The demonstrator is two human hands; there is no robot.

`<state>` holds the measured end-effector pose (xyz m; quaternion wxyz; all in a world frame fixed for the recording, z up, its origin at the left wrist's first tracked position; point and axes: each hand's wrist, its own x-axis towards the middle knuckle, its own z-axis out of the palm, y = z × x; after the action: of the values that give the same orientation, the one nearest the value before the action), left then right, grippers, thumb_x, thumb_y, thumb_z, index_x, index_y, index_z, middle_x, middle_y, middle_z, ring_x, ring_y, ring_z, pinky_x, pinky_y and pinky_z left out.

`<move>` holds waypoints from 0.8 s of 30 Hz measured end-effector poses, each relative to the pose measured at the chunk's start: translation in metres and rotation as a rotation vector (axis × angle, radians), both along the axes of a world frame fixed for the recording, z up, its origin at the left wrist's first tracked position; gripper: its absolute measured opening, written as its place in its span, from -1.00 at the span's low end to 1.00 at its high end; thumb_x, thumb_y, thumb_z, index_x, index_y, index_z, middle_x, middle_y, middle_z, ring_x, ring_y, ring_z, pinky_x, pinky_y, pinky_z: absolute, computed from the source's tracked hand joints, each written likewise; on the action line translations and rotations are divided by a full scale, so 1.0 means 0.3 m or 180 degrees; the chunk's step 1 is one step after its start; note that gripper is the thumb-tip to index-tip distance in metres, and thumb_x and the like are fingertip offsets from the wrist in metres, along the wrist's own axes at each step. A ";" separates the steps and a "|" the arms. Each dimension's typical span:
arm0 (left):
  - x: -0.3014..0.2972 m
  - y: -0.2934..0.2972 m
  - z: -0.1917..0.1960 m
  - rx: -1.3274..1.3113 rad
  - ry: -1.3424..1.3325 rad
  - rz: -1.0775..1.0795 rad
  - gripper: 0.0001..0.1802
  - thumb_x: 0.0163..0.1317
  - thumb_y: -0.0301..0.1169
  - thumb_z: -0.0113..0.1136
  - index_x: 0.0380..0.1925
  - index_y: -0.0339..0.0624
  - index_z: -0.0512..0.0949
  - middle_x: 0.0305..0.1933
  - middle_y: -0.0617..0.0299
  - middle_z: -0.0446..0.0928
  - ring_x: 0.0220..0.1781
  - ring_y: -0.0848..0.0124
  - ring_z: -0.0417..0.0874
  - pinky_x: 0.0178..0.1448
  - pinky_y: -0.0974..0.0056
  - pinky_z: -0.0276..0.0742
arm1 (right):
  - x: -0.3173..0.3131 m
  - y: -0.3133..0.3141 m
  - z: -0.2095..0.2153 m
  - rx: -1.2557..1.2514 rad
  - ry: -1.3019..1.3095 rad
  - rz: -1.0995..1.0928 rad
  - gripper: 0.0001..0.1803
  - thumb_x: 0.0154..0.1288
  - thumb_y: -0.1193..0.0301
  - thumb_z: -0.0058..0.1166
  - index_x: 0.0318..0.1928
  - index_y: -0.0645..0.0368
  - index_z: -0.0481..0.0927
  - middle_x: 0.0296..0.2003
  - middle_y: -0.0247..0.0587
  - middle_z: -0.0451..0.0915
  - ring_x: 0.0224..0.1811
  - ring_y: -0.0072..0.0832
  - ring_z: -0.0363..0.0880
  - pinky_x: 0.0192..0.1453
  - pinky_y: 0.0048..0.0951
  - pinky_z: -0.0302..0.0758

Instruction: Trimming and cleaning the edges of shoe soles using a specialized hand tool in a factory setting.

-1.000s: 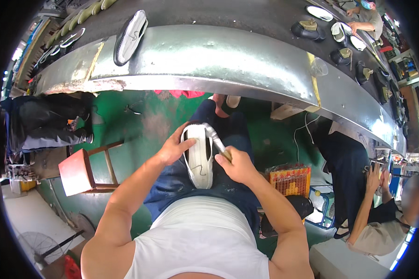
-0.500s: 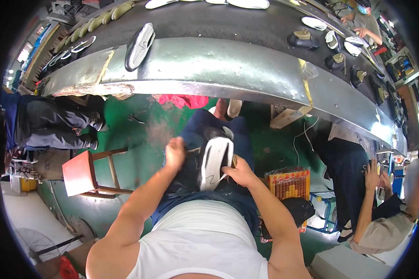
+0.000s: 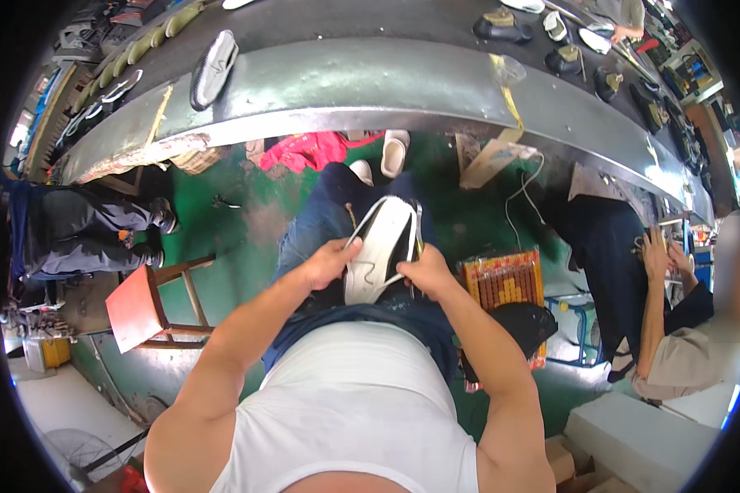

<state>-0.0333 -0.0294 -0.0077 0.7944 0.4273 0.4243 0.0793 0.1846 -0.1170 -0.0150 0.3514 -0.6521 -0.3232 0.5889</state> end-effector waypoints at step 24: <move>-0.035 -0.046 -0.037 -0.0791 -0.1359 0.0481 -0.34 0.53 -0.22 -0.35 0.55 -0.12 -0.13 0.55 0.15 0.11 0.52 0.29 0.19 0.57 0.20 0.04 | 0.044 0.004 0.272 0.1344 -0.3538 0.2751 -0.81 0.06 0.59 0.09 -0.26 0.40 0.52 -0.39 0.13 0.64 -0.31 -0.05 0.69 -0.20 -0.15 0.62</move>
<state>-0.0437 -0.0431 -0.0187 0.9042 0.2670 0.2842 0.1741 0.1978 -0.1156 0.0666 -0.0098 -0.5873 -0.7885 0.1826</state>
